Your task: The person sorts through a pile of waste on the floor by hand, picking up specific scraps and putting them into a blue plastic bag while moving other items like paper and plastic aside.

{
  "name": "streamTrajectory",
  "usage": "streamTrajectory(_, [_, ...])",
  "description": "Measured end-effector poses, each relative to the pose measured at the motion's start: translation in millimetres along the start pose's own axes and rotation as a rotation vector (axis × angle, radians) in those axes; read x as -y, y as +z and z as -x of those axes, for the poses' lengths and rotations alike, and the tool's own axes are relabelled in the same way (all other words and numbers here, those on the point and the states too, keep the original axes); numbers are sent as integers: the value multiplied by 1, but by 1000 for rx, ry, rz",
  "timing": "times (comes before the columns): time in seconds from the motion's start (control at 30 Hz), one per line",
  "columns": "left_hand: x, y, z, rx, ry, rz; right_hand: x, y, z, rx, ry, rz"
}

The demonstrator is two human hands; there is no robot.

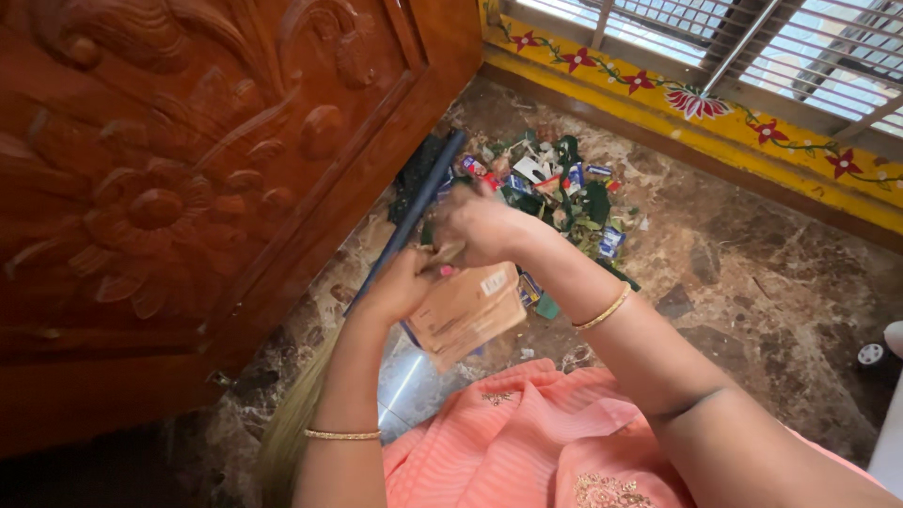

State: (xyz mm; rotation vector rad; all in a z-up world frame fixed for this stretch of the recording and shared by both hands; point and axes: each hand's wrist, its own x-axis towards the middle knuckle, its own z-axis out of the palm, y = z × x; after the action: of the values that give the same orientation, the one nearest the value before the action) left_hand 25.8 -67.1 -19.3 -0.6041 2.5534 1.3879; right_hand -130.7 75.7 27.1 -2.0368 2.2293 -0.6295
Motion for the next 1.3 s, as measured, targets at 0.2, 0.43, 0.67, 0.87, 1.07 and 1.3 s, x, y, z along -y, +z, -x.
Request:
streamTrajectory(0.2, [24,-16,-3,43,33,7,-4,15,2,124,-35,-403])
streamTrajectory(0.43, [14,-26,0,13,2,904,-7,4,1,-233,80,-696])
streamTrajectory(0.67, [43,-52,12,-558,-32,716,-116,-39,50,-743,490,-466])
streamTrajectory(0.87, [35,-35,-7,-833,114,353,-123,-89,78,-938,716,-1213])
streamTrajectory(1.07, [6,-7,-15,-825,133,460,-66,-25,21,-467,772,-1457])
streamTrajectory(1.3, [-31,-6,-7,-657,136,913,-53,30,10,-405,701,-1518])
